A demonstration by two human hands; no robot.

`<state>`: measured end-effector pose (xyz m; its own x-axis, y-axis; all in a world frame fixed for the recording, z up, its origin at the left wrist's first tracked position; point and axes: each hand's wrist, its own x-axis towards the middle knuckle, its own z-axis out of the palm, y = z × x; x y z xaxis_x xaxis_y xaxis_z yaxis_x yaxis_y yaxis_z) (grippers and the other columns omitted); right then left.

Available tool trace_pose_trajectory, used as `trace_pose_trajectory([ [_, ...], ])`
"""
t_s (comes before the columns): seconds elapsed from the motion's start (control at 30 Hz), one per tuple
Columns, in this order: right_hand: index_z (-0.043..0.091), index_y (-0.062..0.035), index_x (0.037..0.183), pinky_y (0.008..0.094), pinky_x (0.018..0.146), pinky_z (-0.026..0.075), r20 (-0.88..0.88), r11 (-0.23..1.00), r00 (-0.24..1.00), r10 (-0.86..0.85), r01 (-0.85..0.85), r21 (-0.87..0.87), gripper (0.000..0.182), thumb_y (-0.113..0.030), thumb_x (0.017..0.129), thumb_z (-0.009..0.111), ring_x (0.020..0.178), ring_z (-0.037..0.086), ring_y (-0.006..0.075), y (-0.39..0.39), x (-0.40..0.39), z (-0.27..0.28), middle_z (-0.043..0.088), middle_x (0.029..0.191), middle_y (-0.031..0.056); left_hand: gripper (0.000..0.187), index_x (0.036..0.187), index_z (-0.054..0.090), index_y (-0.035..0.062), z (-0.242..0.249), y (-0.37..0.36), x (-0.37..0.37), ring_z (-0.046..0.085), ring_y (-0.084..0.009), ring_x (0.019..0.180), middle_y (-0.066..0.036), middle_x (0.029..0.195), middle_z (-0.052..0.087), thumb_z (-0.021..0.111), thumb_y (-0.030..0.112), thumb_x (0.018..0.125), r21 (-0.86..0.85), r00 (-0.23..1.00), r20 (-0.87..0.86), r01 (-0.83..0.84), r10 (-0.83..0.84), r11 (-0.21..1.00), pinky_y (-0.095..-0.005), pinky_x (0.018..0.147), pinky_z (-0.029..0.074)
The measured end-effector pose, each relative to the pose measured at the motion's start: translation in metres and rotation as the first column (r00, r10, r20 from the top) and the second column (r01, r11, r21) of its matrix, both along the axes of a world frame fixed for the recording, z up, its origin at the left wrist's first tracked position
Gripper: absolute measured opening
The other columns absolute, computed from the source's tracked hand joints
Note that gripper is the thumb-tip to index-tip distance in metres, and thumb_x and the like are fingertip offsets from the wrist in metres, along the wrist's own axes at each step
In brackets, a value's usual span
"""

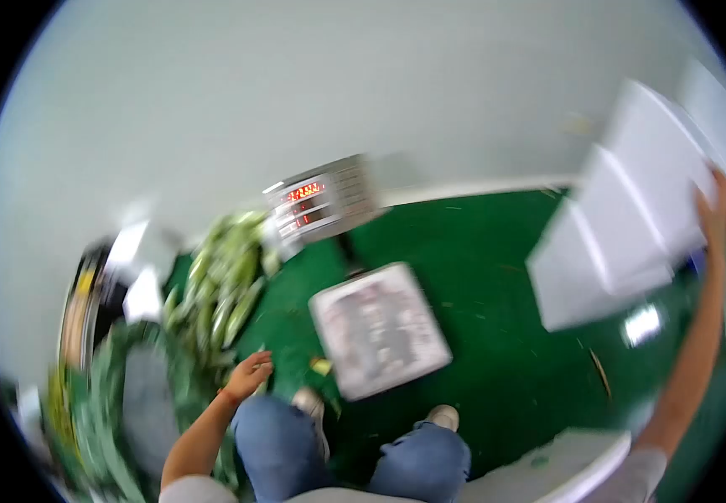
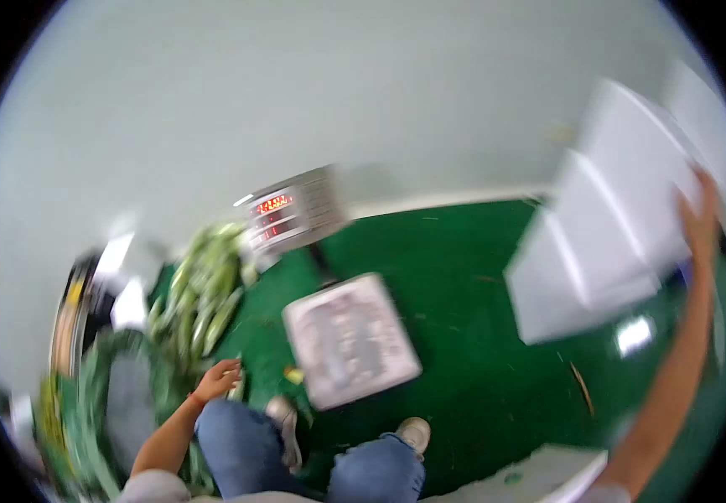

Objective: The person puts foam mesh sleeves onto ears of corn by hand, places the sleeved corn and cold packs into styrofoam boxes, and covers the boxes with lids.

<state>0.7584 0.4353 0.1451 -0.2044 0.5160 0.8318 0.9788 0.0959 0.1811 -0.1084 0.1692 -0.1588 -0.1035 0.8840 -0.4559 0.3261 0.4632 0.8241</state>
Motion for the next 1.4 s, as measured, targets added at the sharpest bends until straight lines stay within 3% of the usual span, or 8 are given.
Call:
trace_pose_trajectory([
  [0.23, 0.065, 0.0001, 0.104, 0.0467, 0.075, 0.048, 0.397, 0.813, 0.777, -0.488, 0.241, 0.530, 0.052, -0.049, 0.087, 0.058, 0.088, 0.062, 0.0365, -0.085, -0.101, 0.012, 0.064, 0.094, 0.0230, 0.047, 0.125, 0.053, 0.0098, -0.074, -0.274, -0.003, 0.057, -0.0341, 0.107, -0.019, 0.122, 0.055, 0.060, 0.028, 0.083, -0.030, 0.778, -0.619, -0.164, 0.111, 0.986, -0.0402, 0.091, 0.047],
  [0.27, 0.054, 0.0007, 0.119, 0.0450, 0.087, 0.045, 0.068, 0.990, 0.990, -0.125, 0.119, 0.079, 0.045, -0.034, 0.091, 0.056, 0.103, 0.057, 0.0343, -0.031, -0.076, -0.033, 0.056, 0.113, 0.0218, 0.051, 0.129, 0.050, 0.0116, -0.057, -0.290, 0.018, 0.053, -0.0351, 0.112, -0.019, 0.128, 0.049, 0.060, 0.028, 0.082, -0.103, 0.722, -0.687, -0.210, 0.083, 0.972, -0.0414, 0.094, 0.044],
  [0.47, 0.054, 0.0045, 0.118, 0.0408, 0.082, 0.047, -0.339, 0.838, 0.881, 0.331, -0.439, -0.322, 0.034, -0.018, 0.092, 0.052, 0.090, 0.058, 0.0274, -0.098, -0.196, -0.291, 0.058, 0.112, 0.0182, 0.067, 0.135, 0.043, 0.0152, -0.058, -0.331, 0.011, 0.036, -0.0427, 0.129, -0.028, 0.139, 0.035, 0.066, 0.015, 0.072, 0.070, 0.483, -0.862, -0.193, 0.157, 0.979, -0.0458, 0.105, 0.034],
  [0.57, 0.057, 0.0030, 0.087, 0.0415, 0.074, 0.047, 0.056, 0.687, 0.781, 0.623, -0.510, -0.518, 0.018, -0.015, 0.086, 0.059, 0.080, 0.058, 0.0338, -0.177, -0.319, -0.303, 0.061, 0.089, 0.0166, 0.059, 0.140, 0.038, 0.0181, -0.069, -0.291, -0.030, 0.036, -0.0353, 0.132, -0.020, 0.143, 0.036, 0.053, 0.021, 0.083, 0.053, 0.412, -0.910, 0.027, 0.037, 0.998, -0.0463, 0.109, 0.029],
  [0.7, 0.053, 0.0014, 0.077, 0.0410, 0.073, 0.047, -0.210, 0.505, 0.709, 0.673, -0.648, -0.570, 0.020, -0.014, 0.082, 0.064, 0.080, 0.058, 0.0364, -0.189, -0.312, -0.369, 0.060, 0.087, 0.0182, 0.059, 0.143, 0.032, 0.0200, -0.116, -0.213, -0.095, 0.034, -0.0310, 0.134, -0.013, 0.144, 0.038, 0.050, 0.032, 0.088, 0.125, 0.549, -0.834, 0.097, 0.052, 0.987, -0.0494, 0.111, 0.023],
  [0.87, 0.053, 0.0003, 0.075, 0.0394, 0.069, 0.047, -0.321, 0.593, 0.929, 0.185, -0.366, -0.717, 0.020, -0.015, 0.083, 0.063, 0.077, 0.057, 0.0351, -0.227, -0.283, -0.324, 0.060, 0.084, 0.0184, 0.055, 0.137, 0.044, 0.0292, -0.079, -0.228, -0.224, 0.022, -0.0310, 0.139, -0.007, 0.151, 0.025, 0.052, 0.047, 0.085, -0.518, 0.206, -0.856, -0.341, -0.475, 0.785, -0.0714, 0.103, 0.012],
  [1.07, 0.052, -0.0003, 0.074, 0.0396, 0.066, 0.045, 0.038, 0.285, 0.984, -0.174, 0.087, -0.955, 0.022, -0.017, 0.083, 0.063, 0.075, 0.057, 0.0344, -0.266, -0.254, -0.310, 0.059, 0.080, 0.0175, 0.078, 0.141, 0.035, 0.0311, -0.035, -0.356, -0.330, 0.005, -0.0334, 0.143, -0.009, 0.156, 0.004, 0.073, 0.026, 0.074, -0.452, 0.478, -0.864, -0.601, -0.157, 0.659, -0.0583, 0.105, 0.029],
  [1.4, 0.051, -0.0014, 0.072, 0.0399, 0.062, 0.043, 0.129, 0.083, 0.974, 0.186, 0.115, -0.990, 0.025, -0.019, 0.084, 0.063, 0.071, 0.055, 0.0333, -0.227, -0.311, -0.363, 0.058, 0.074, 0.0160, 0.067, 0.139, 0.038, 0.0241, -0.116, -0.343, -0.218, 0.024, -0.0337, 0.138, -0.013, 0.148, 0.029, 0.064, 0.033, 0.078, -0.255, 0.631, -0.771, -0.419, 0.078, 0.871, -0.0610, 0.106, 0.024],
])
